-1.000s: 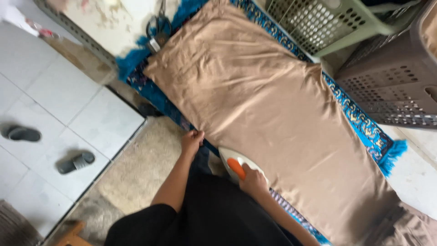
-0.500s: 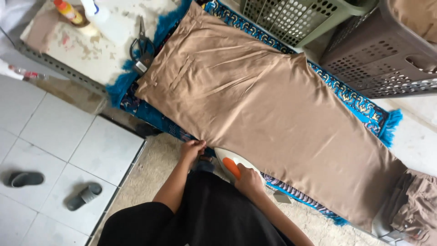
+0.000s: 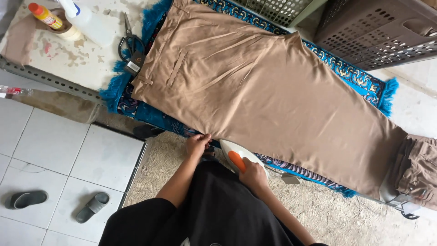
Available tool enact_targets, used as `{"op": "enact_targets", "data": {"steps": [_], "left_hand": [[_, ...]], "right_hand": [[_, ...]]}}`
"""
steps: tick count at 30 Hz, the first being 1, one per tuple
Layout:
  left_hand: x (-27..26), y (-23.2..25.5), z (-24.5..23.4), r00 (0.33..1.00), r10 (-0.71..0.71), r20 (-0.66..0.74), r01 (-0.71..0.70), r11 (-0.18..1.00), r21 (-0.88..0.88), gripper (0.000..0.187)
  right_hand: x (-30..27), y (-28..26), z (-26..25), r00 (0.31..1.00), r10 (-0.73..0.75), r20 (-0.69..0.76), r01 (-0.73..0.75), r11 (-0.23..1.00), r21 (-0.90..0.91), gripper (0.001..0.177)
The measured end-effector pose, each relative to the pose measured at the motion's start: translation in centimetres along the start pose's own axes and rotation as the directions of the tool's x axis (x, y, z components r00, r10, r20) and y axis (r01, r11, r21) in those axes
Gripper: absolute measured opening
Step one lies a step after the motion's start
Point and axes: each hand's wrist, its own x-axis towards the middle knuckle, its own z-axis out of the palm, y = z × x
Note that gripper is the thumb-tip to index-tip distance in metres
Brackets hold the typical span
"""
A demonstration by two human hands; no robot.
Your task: The person irons a pair of beige trousers laid out on a patterned cloth. They use a handheld electric iron to smooth the fabric, moving it back and forth across the legs and waist area while holding the garment in place with the other hand.
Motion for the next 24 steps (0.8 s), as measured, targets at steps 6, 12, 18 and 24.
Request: {"op": "enact_targets", "data": {"steps": [6,12,18,24], "left_hand": [[2.3,-2.4,-0.5,0.999,0.045,0.012,-0.045,0.999,-0.003,0.023],[2.0,-2.2,-0.5,0.999,0.035,0.039,-0.036,0.999,0.014,0.026],[3.4,-3.5,-0.5,0.998,0.007,0.057,-0.01,0.999,0.042,0.025],[3.0,-2.7,-0.8,0.998,-0.01,0.064,0.008,1.0,0.028,0.027]], "right_hand": [[-0.1,2.6,1.7,0.997,0.068,-0.033,-0.067,0.998,0.013,0.052],[-0.3,-1.2,0.6,0.999,0.036,-0.035,-0.034,0.998,0.057,0.049],[-0.5,1.6,1.6,0.994,0.099,-0.038,-0.098,0.995,0.026,0.054],[0.0,-0.4,0.7,0.998,0.048,-0.05,-0.045,0.998,0.051,0.049]]}}
